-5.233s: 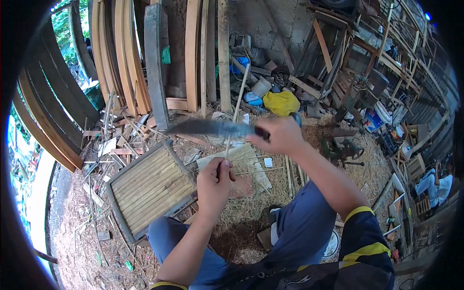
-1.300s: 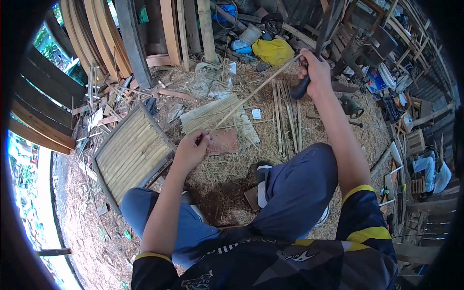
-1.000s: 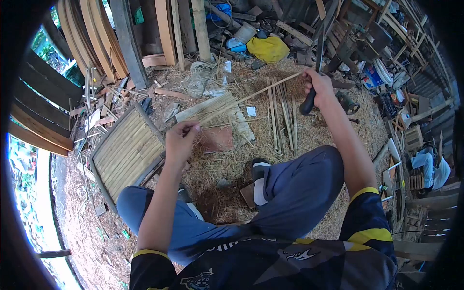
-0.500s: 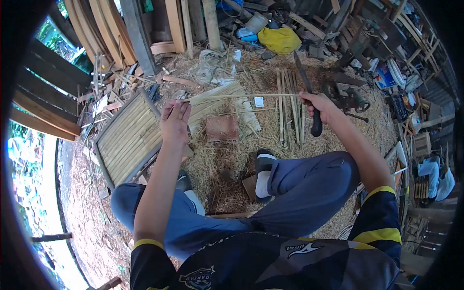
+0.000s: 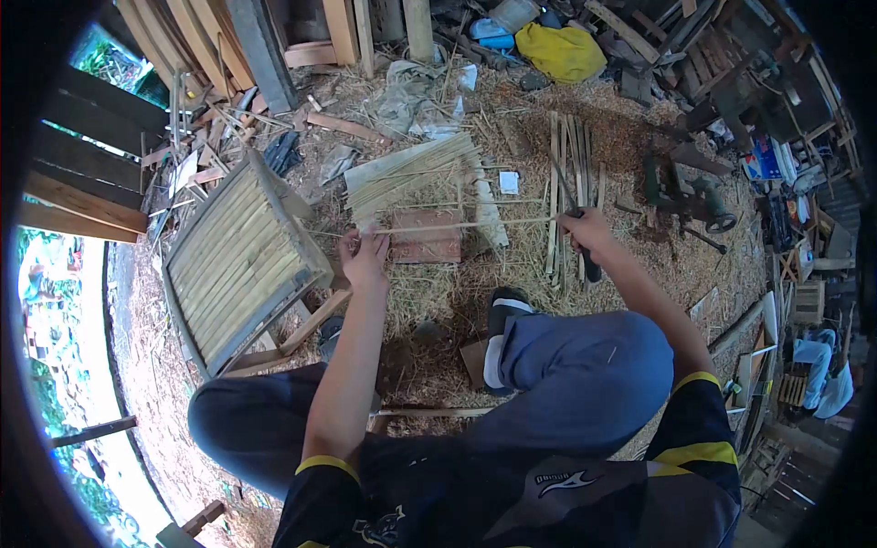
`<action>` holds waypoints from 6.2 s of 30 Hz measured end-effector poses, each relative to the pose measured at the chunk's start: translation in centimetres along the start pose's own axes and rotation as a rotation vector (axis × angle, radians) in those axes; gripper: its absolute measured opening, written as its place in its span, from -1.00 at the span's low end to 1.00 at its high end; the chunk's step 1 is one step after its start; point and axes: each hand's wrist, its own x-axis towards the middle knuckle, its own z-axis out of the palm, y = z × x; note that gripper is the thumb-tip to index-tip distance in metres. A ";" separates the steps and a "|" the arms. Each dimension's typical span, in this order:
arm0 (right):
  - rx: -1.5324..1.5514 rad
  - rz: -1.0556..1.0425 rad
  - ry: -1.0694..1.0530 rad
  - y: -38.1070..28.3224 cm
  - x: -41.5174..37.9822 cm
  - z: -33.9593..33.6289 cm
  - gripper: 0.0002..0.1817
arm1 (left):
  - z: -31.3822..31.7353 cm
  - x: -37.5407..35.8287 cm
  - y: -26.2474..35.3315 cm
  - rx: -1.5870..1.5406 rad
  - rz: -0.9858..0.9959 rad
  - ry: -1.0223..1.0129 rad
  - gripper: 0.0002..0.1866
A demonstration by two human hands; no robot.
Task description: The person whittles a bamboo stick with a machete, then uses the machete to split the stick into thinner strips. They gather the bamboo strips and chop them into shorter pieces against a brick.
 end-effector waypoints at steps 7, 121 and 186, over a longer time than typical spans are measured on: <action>-0.365 -0.062 0.127 2.7 7.8 4.5 -0.58 | -3.5 3.9 -4.9 0.047 -0.032 0.229 -0.61; -0.881 -0.743 0.009 -6.4 28.0 18.1 -0.70 | 3.7 14.8 -10.7 1.229 0.699 -0.419 -0.72; -0.949 -1.089 -0.333 -6.4 28.1 26.1 -0.43 | 7.2 8.3 -14.6 1.686 0.757 -0.709 -0.55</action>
